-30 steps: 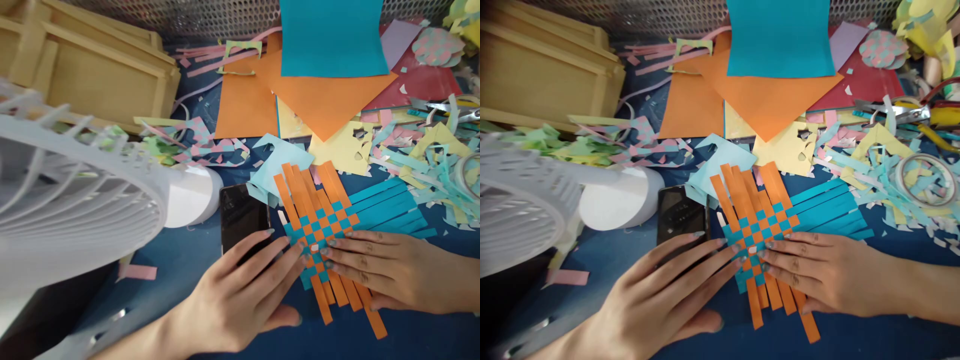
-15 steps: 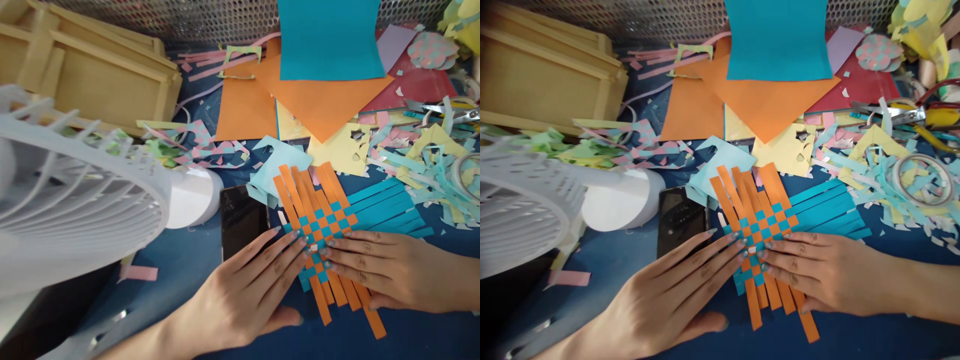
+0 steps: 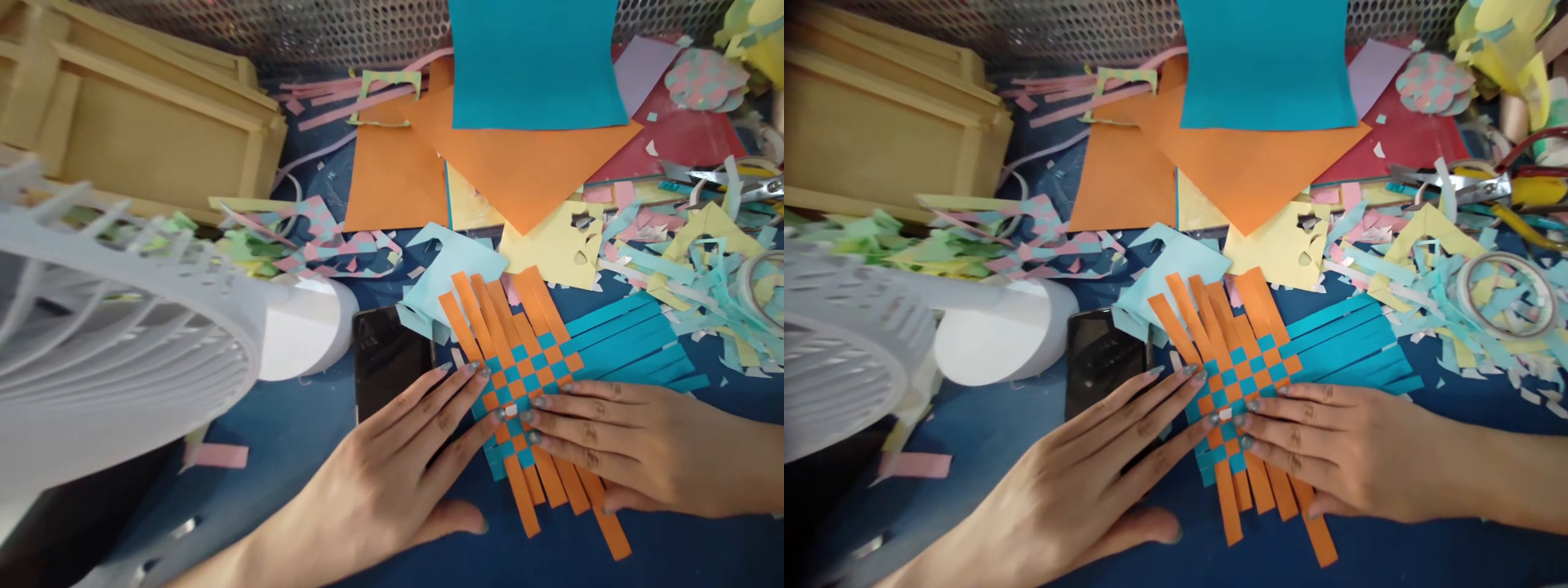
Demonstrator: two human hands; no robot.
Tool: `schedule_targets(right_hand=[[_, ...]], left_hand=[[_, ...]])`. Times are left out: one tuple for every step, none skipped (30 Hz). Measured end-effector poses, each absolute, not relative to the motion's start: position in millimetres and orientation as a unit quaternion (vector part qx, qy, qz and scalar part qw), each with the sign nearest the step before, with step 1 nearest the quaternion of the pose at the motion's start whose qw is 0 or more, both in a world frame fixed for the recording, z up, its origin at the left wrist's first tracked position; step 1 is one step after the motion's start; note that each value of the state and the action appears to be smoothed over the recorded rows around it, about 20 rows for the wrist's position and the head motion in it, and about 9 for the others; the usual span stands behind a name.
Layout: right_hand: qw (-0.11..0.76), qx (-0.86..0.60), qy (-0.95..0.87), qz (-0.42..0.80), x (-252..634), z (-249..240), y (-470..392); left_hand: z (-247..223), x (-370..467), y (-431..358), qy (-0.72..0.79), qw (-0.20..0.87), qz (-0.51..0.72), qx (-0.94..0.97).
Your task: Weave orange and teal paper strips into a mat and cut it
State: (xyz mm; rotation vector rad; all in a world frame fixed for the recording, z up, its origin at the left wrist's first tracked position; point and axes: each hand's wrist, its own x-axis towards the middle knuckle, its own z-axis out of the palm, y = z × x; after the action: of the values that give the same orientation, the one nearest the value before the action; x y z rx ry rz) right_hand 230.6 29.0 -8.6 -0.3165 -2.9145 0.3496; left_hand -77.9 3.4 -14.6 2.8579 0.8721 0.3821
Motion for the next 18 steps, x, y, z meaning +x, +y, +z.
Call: schedule_targets(right_hand=[[0.095,-0.107,-0.983,0.115,231,-9,29],[0.096,-0.106,-0.983,0.114,231,-8,29],[0.097,-0.105,-0.983,0.115,231,-8,29],[0.096,-0.104,-0.983,0.118,231,-8,29],[0.096,-0.102,-0.983,0.121,232,-8,29],[0.097,-0.101,-0.982,0.125,232,-8,29],[0.096,-0.099,-0.982,0.128,232,-9,29],[0.096,-0.099,-0.982,0.130,232,-9,29],[0.096,-0.097,-0.982,0.131,232,-10,30],[0.096,-0.096,-0.982,0.130,233,-10,30],[0.096,-0.095,-0.982,0.129,233,-11,31],[0.095,-0.095,-0.983,0.128,234,-11,31],[0.095,-0.094,-0.983,0.126,234,-11,31],[0.095,-0.094,-0.984,0.121,234,-11,31],[0.099,-0.094,-0.984,0.112,234,-10,31],[0.105,-0.092,-0.986,0.094,233,-9,30],[0.114,-0.088,-0.987,0.070,233,-7,29],[0.123,-0.080,-0.988,0.044,233,-4,27]], left_hand=[[-15,-79,4,0.286,0.070,0.122,0.948],[-14,-79,5,0.282,0.074,0.119,0.949],[-14,-79,6,0.277,0.075,0.118,0.951],[-12,-79,7,0.272,0.073,0.122,0.952],[-11,-79,8,0.271,0.073,0.123,0.952],[-8,-79,8,0.272,0.073,0.123,0.952],[-6,-78,9,0.275,0.076,0.120,0.951],[-4,-77,9,0.282,0.084,0.107,0.950],[-1,-76,9,0.287,0.087,0.098,0.949],[1,-75,8,0.290,0.087,0.091,0.949],[3,-74,8,0.289,0.082,0.086,0.950],[4,-72,7,0.288,0.072,0.084,0.951],[6,-71,6,0.287,0.063,0.080,0.952],[7,-70,4,0.287,0.052,0.079,0.953],[8,-69,2,0.288,0.041,0.080,0.953],[9,-67,1,0.290,0.030,0.085,0.953],[10,-66,-2,0.289,0.018,0.090,0.953],[11,-64,-4,0.285,0.007,0.099,0.953]])
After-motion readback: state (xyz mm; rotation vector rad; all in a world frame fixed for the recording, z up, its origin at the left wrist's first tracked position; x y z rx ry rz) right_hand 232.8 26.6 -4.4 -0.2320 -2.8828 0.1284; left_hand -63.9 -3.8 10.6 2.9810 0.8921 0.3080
